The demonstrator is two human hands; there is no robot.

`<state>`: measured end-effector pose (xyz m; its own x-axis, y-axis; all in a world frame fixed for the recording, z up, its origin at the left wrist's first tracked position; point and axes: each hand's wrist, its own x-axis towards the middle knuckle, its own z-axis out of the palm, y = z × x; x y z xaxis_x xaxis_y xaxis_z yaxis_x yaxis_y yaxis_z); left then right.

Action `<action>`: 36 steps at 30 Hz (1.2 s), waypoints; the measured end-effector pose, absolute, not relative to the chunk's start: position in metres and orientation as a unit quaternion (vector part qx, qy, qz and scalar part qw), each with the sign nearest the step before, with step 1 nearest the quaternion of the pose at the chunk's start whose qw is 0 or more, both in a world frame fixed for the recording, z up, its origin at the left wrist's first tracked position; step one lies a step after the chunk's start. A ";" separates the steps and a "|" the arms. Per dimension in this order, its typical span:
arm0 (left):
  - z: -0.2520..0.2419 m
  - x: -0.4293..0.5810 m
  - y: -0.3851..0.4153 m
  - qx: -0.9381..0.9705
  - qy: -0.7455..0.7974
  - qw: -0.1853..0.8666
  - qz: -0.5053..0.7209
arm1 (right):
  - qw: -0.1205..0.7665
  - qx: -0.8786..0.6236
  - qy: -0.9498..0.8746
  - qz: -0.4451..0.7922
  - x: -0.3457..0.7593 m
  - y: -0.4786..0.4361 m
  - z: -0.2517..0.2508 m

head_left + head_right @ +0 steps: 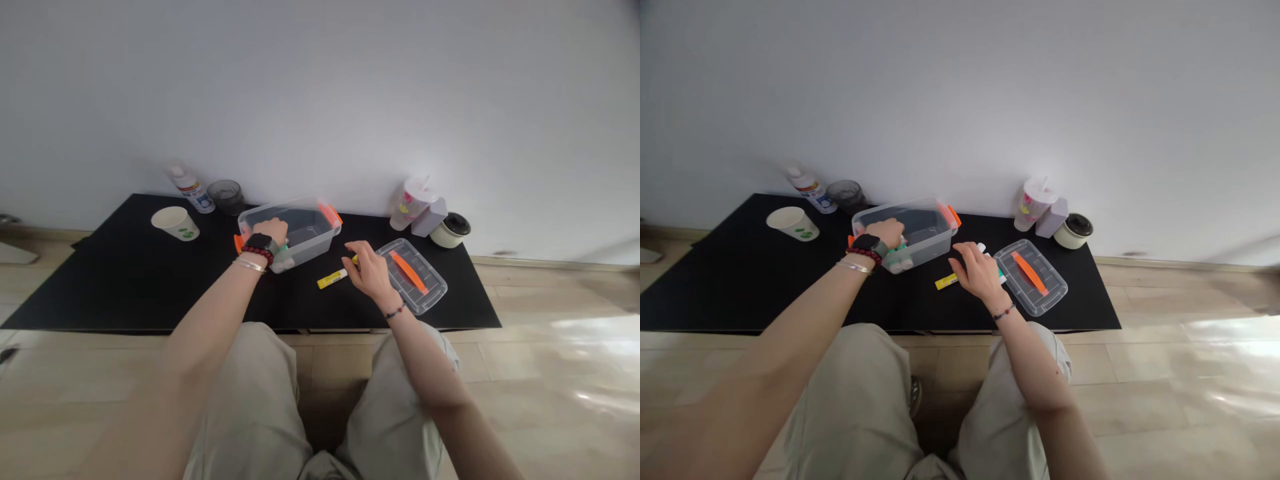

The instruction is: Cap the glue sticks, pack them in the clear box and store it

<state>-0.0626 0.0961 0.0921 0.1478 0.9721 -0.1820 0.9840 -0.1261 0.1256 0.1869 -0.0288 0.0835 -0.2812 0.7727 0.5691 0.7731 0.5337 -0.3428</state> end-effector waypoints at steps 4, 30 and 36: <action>0.114 -0.034 0.049 0.767 0.624 0.044 0.142 | 0.292 -0.551 -0.782 0.016 0.202 -0.016 0.082; 0.044 0.012 -0.018 0.819 0.548 0.166 0.042 | 0.082 -0.593 -0.799 0.046 0.242 0.024 0.040; 0.044 0.011 -0.021 0.816 0.553 0.160 0.049 | 0.006 -0.572 -0.820 0.010 0.228 0.028 0.026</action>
<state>0.0111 -0.0207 0.0441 0.3835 0.9184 -0.0973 0.8869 -0.3368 0.3162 0.2284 0.0284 0.0256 -0.3463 0.9381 -0.0006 0.9379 0.3462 -0.0232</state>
